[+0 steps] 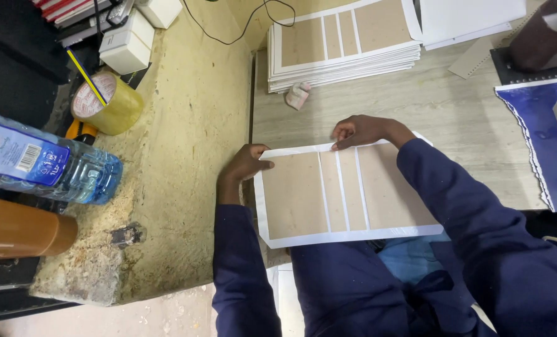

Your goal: Manually folding paper covers along pre-scored lines and using a hand tool to sharpen the creases.

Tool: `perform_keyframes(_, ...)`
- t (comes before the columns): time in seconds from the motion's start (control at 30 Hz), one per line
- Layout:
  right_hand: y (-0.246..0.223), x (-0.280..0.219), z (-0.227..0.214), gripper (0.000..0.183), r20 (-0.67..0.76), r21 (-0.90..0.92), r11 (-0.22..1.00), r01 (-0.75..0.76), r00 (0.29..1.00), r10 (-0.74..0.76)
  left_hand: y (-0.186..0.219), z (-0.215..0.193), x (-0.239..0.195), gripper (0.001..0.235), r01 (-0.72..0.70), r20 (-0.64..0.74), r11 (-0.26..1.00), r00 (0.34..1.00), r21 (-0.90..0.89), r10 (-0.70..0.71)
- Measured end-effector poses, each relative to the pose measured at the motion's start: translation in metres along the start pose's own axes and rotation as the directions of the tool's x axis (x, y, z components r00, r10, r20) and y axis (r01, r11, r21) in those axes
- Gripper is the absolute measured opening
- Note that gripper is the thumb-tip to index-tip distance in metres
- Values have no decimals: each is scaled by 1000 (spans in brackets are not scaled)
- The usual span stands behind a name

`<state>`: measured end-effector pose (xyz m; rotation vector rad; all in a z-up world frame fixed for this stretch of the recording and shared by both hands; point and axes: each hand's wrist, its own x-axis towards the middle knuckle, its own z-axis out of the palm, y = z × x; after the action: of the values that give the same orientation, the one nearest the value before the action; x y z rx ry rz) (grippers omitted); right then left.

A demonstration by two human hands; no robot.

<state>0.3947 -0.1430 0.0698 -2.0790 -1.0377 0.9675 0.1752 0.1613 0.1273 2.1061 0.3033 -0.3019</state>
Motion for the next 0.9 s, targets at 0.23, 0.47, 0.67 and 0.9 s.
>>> perform_keyframes(0.23, 76, -58, -54, 31, -27, -84, 931, -356, 935, 355, -54, 9, 22, 36, 36, -60, 990, 997, -133, -44)
perform_keyframes(0.47, 115, -86, -55, 24, -237, 238, 941, -243, 924, 298, -78, 14, 66, 41, 116, -194, 986, 971, -123, -138)
perform_keyframes(0.67, 151, -44, -49, 25, -518, -193, 938, -288, 842, 152, -67, 30, 93, 22, 70, -368, 995, 929, 69, -40)
perform_keyframes(0.9, 97, -10, -30, 48, -346, -504, 795, -337, 922, 172, -47, 41, 97, 31, 184, -333, 900, 942, 394, -47)
